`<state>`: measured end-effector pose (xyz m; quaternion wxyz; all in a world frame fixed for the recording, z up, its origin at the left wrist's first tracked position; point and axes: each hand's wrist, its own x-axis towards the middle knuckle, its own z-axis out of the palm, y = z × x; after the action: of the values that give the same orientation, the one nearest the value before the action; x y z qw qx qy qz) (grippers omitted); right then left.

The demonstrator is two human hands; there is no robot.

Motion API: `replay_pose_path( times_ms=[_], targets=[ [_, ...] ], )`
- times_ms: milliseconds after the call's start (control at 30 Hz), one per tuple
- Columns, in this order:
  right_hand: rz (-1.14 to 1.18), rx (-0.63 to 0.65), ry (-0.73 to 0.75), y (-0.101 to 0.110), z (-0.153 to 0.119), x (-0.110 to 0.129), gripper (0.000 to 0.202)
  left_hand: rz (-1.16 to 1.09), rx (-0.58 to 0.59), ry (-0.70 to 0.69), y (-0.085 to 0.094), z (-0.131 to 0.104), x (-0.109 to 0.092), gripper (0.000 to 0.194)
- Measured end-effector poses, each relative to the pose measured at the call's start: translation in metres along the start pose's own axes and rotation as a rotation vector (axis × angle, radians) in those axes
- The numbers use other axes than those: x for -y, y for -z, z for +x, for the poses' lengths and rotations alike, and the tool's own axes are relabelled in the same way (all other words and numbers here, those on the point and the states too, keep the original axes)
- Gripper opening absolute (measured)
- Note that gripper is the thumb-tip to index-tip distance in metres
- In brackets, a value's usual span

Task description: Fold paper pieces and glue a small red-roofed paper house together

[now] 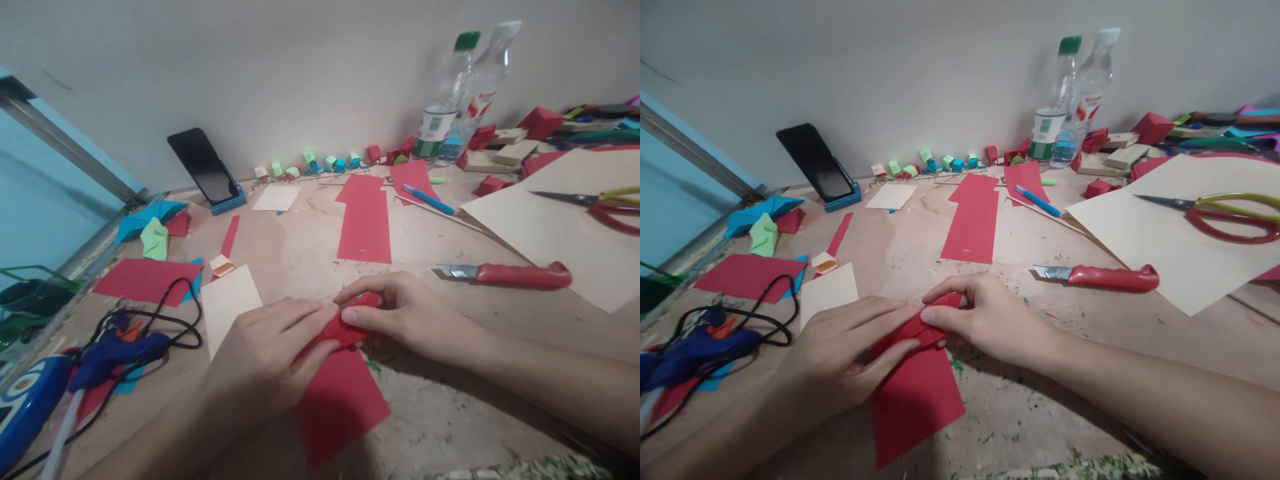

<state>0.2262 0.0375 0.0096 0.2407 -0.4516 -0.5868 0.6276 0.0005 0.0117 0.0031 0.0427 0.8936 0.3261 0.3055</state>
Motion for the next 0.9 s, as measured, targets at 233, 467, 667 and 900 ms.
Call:
replay_pose_path(
  times_ms=[233, 467, 667, 900],
  targets=[
    [0.169, 0.038, -0.012, -0.005, 0.001, 0.0, 0.013, 0.008, -0.059, 0.149, 0.001, 0.0, 0.002, 0.024],
    [-0.168, -0.285, 0.207, -0.008, -0.003, -0.016, 0.047, -0.303, 0.032, 0.561, 0.003, 0.006, 0.0, 0.025],
    [-0.687, -0.276, 0.59, -0.007, -0.009, -0.02, 0.026, -0.373, 0.085, 0.686, -0.004, 0.003, 0.003, 0.022],
    [-0.724, -0.258, 0.731, -0.008, -0.009, -0.02, 0.024, -0.372, 0.144, 0.723, -0.004, 0.003, 0.004, 0.018]
  ],
)
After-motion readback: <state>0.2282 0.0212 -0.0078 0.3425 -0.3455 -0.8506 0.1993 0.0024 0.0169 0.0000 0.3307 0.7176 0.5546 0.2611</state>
